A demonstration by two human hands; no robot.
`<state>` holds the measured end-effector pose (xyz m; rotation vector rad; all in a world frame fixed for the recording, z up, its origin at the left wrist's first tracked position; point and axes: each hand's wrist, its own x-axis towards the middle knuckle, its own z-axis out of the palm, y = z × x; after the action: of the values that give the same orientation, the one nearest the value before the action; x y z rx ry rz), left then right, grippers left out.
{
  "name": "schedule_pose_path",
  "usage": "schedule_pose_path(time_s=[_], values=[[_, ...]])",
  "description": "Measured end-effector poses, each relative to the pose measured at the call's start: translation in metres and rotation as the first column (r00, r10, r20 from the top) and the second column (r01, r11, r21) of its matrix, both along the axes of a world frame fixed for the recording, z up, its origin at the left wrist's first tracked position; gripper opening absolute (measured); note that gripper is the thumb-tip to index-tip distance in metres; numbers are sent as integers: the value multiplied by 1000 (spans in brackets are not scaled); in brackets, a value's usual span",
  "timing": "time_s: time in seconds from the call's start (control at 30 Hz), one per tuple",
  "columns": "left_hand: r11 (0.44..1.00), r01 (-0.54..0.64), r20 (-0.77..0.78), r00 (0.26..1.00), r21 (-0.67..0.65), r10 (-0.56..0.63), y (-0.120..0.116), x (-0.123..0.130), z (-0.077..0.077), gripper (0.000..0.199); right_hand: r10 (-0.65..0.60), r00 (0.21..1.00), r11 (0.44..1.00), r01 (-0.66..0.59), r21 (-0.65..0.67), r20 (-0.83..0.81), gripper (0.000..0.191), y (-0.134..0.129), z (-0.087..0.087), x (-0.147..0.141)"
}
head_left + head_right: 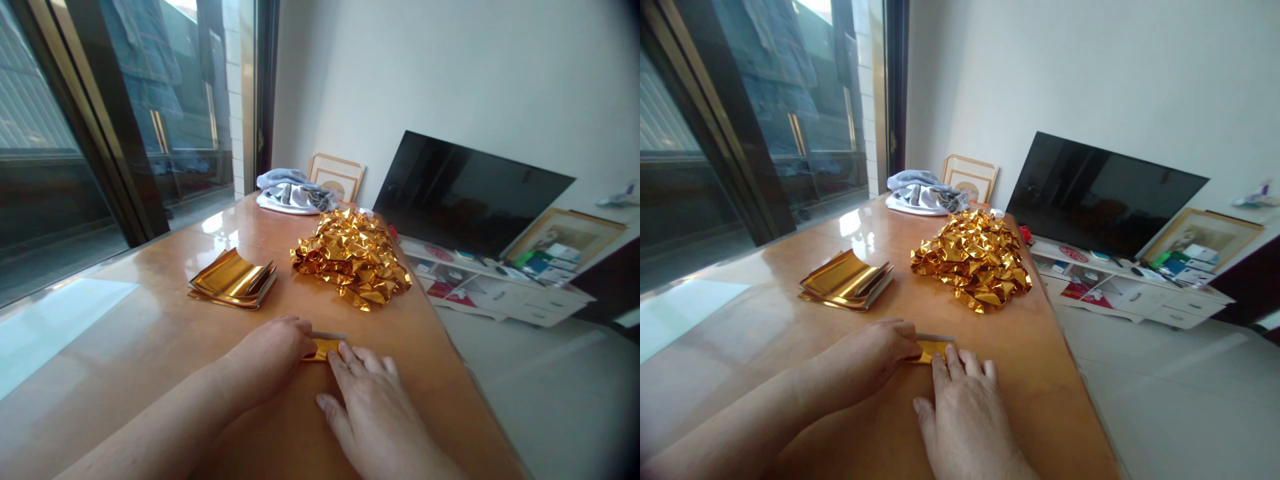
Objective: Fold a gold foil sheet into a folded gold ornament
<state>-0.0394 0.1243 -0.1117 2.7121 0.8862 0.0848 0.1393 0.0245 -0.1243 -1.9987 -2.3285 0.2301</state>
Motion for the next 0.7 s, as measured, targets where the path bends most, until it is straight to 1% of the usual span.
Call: schedule_pose_path(time_s=[0.2,0.47,0.57,0.7], values=[[999,19,16,1000,32,-20,2,-4,-3,21,4,1000,1000,-4,-3,5,57,1,-2,1],[997,-61,52,997,42,59,5,-15,-5,25,-9,1000,1000,9,1,19,57,0,0,-1],[997,-77,44,996,27,76,5,-14,-4,25,-9,1000,1000,9,8,25,57,-1,1,-1],[997,-51,60,997,52,48,3,-10,-1,25,0,999,1000,1,-12,36,60,-1,2,-1]])
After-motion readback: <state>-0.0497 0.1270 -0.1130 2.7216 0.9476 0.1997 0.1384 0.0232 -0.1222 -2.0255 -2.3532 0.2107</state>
